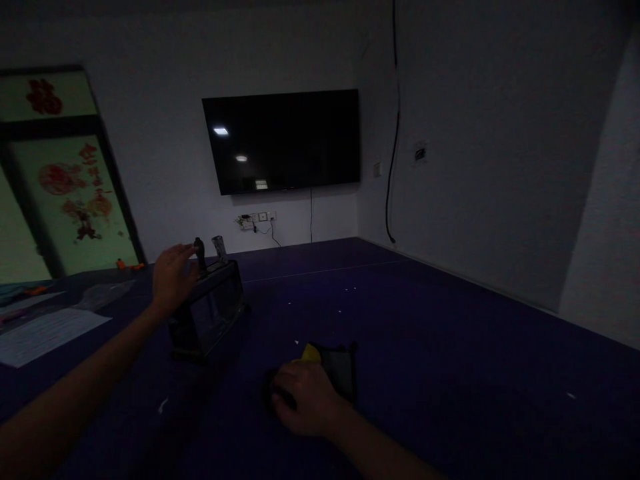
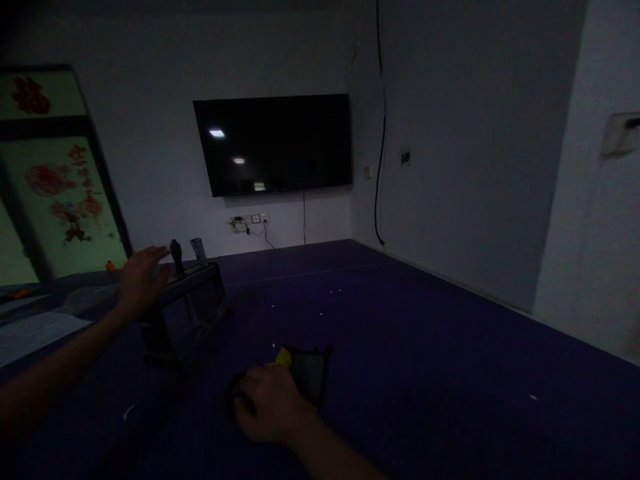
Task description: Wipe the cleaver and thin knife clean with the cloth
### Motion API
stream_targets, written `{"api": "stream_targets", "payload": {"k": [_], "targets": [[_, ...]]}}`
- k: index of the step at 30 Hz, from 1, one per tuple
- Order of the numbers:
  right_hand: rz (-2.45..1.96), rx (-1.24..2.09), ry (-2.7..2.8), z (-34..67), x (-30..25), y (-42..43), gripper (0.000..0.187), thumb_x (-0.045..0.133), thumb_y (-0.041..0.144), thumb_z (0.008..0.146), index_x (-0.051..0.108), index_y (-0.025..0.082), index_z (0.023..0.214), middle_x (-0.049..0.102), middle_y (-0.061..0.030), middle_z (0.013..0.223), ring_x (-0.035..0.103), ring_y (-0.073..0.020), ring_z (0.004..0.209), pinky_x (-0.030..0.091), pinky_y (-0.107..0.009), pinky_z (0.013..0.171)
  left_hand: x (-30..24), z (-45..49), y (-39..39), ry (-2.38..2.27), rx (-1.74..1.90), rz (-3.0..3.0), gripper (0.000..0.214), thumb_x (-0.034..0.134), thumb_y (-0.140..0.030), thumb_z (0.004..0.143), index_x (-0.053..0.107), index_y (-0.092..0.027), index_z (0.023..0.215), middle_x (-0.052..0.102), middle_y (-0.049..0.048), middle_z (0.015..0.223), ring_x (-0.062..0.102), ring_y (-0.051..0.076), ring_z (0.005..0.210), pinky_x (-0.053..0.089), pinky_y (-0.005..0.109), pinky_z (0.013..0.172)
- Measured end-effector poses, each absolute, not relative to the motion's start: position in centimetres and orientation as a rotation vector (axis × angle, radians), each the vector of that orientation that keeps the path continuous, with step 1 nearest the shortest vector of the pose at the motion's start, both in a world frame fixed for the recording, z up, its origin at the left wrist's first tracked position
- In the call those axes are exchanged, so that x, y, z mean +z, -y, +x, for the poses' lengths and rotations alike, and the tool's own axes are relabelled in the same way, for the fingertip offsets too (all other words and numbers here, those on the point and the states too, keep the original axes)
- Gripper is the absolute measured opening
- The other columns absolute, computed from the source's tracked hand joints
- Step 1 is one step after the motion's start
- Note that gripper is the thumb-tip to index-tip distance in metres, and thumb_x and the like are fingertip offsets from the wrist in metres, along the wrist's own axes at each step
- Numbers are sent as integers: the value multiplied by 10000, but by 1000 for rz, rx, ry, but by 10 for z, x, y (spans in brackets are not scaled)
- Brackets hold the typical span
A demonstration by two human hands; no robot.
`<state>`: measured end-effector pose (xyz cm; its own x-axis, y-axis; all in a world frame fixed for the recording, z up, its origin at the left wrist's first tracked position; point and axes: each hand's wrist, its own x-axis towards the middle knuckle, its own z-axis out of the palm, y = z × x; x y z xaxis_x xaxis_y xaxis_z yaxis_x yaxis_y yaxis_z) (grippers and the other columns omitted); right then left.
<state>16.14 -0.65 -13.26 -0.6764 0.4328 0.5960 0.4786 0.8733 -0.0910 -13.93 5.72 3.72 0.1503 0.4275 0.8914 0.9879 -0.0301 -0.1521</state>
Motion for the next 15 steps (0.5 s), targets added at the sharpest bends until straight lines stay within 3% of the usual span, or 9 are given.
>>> {"api": "stream_targets", "payload": {"k": [3, 6, 10, 15], "targets": [[-576, -76, 2405, 164, -130, 9, 205, 443, 300, 812, 600, 174, 843, 618, -36, 740, 570, -160, 678, 384, -266, 620, -7, -135, -42, 1637, -1308, -1228, 778, 517, -513, 741, 278, -55, 1323, 336, 266, 1349, 288, 365, 1266, 267, 524, 1003], [-498, -94, 2388, 165, -130, 9, 268, 403, 307, 856, 586, 169, 995, 638, -56, 833, 587, -170, 732, 408, -284, 669, -45, -130, -42, 1893, -1620, -1080, 957, 551, -590, 675, 173, -40, 1360, 248, 271, 1392, 222, 374, 1294, 221, 540, 1028], [-464, -157, 2348, 165, -131, 9, 283, 375, 312, 877, 594, 164, 981, 644, -72, 844, 596, -180, 743, 433, -299, 681, -67, -123, -52, 1948, -1814, -1051, 1029, 603, -581, 624, 141, -49, 1374, 240, 231, 1409, 210, 328, 1309, 194, 457, 1067], [-491, -219, 2300, 165, -131, 7, 284, 355, 284, 892, 613, 168, 926, 646, -64, 788, 601, -163, 688, 448, -279, 626, -70, -121, -60, 1763, -1994, -963, 928, 626, -562, 611, 267, -83, 1321, 332, 203, 1355, 274, 324, 1273, 206, 443, 1057]]}}
